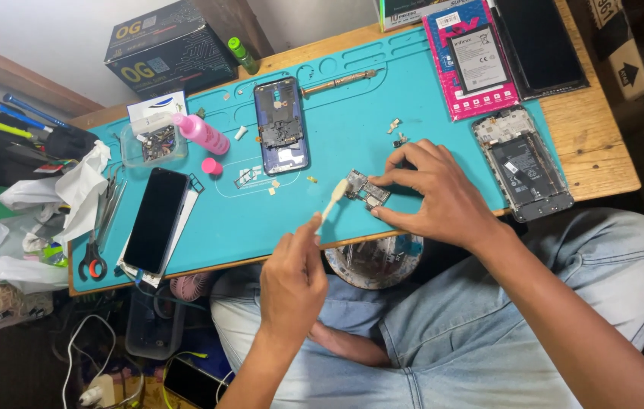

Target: Cleaning a mobile phone circuit board using a toothbrush and cleaning solution from a squeeze bottle.

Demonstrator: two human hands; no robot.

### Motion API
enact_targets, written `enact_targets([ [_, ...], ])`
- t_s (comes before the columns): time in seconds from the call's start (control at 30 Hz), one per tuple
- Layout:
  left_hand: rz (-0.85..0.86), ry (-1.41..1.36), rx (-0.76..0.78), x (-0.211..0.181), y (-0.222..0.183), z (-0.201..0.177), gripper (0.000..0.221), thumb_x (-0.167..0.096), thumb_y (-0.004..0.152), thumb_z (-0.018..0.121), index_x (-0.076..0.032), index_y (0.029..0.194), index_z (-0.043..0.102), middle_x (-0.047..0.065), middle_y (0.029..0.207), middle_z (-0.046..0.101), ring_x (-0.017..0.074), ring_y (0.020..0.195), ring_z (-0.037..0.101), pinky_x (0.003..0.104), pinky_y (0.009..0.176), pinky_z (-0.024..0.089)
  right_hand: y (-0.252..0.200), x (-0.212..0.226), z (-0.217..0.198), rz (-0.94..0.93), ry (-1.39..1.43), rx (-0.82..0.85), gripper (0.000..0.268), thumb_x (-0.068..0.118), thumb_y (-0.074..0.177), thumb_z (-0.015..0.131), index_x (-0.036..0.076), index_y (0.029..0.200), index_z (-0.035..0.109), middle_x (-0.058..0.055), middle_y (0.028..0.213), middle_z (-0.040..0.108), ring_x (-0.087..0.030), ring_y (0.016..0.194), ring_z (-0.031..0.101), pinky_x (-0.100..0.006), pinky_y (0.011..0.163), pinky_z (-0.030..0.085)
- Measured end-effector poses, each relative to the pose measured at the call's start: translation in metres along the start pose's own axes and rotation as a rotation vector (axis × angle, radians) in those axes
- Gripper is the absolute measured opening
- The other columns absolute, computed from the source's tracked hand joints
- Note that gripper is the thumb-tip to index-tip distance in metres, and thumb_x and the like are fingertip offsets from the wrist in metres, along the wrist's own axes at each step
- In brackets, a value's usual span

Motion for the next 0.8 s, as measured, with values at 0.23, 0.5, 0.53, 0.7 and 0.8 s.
enact_targets([
  [0.23, -0.007, -0.066, 0.001, -0.002, 0.001, -0.007, 0.032, -0.002, 0.102, 0.063, -0.011, 0.13, 0.076, 0.011, 0.066, 0.06, 0.0401, 0.056, 0.067, 0.044, 0.048, 0.055, 0.0, -0.002, 0.001, -0.006, -0.007, 0.007, 0.026, 0.031, 0.087, 0.089, 0.013, 0.104, 0.083, -0.004, 0.109, 0.069, -0.027, 0.102, 0.062, -0.045, 0.092, 0.047],
  [0.5, 0.025, -0.013, 0.101, -0.012, -0.009, 0.002, 0.034, -0.008, 0.101, 0.065, -0.017, 0.133, 0.075, 0.008, 0.069, 0.059, 0.0411, 0.058, 0.068, 0.05, 0.05, 0.056, 0.0, -0.002, 0.003, -0.006, 0.003, 0.011, 0.026, 0.031, 0.089, 0.089, 0.015, 0.108, 0.083, -0.005, 0.11, 0.068, -0.027, 0.102, 0.061, -0.045, 0.093, 0.046],
  [0.53, 0.021, -0.015, 0.098, -0.009, -0.006, 0.002, 0.034, -0.008, 0.101, 0.065, -0.017, 0.133, 0.075, 0.008, 0.069, 0.059, 0.0411, 0.058, 0.068, 0.05, 0.05, 0.056, -0.001, -0.001, 0.003, -0.009, 0.001, 0.015, 0.026, 0.031, 0.089, 0.089, 0.015, 0.108, 0.083, -0.005, 0.11, 0.068, -0.027, 0.102, 0.061, -0.045, 0.093, 0.046],
  [0.7, 0.0, -0.041, 0.072, -0.013, -0.004, 0.004, 0.033, -0.008, 0.102, 0.063, -0.016, 0.132, 0.074, 0.01, 0.07, 0.059, 0.0433, 0.062, 0.069, 0.052, 0.053, 0.057, 0.001, -0.004, 0.005, -0.003, -0.023, 0.013, 0.027, 0.032, 0.087, 0.09, 0.016, 0.108, 0.083, -0.003, 0.11, 0.068, -0.026, 0.103, 0.06, -0.044, 0.093, 0.046],
  [0.8, -0.018, 0.008, 0.057, -0.005, -0.002, 0.001, 0.032, -0.012, 0.102, 0.065, -0.019, 0.131, 0.075, 0.011, 0.071, 0.06, 0.0444, 0.065, 0.069, 0.055, 0.055, 0.056, 0.001, -0.003, 0.006, 0.01, -0.024, 0.026, 0.027, 0.032, 0.088, 0.09, 0.016, 0.109, 0.083, -0.003, 0.11, 0.068, -0.026, 0.103, 0.06, -0.044, 0.094, 0.046],
])
Point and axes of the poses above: each hand's wrist, its own y-axis towards the middle knuckle, its own z-axis out of the palm, x = y × z, the point moved 6 cm from there along y, towards the middle knuckle
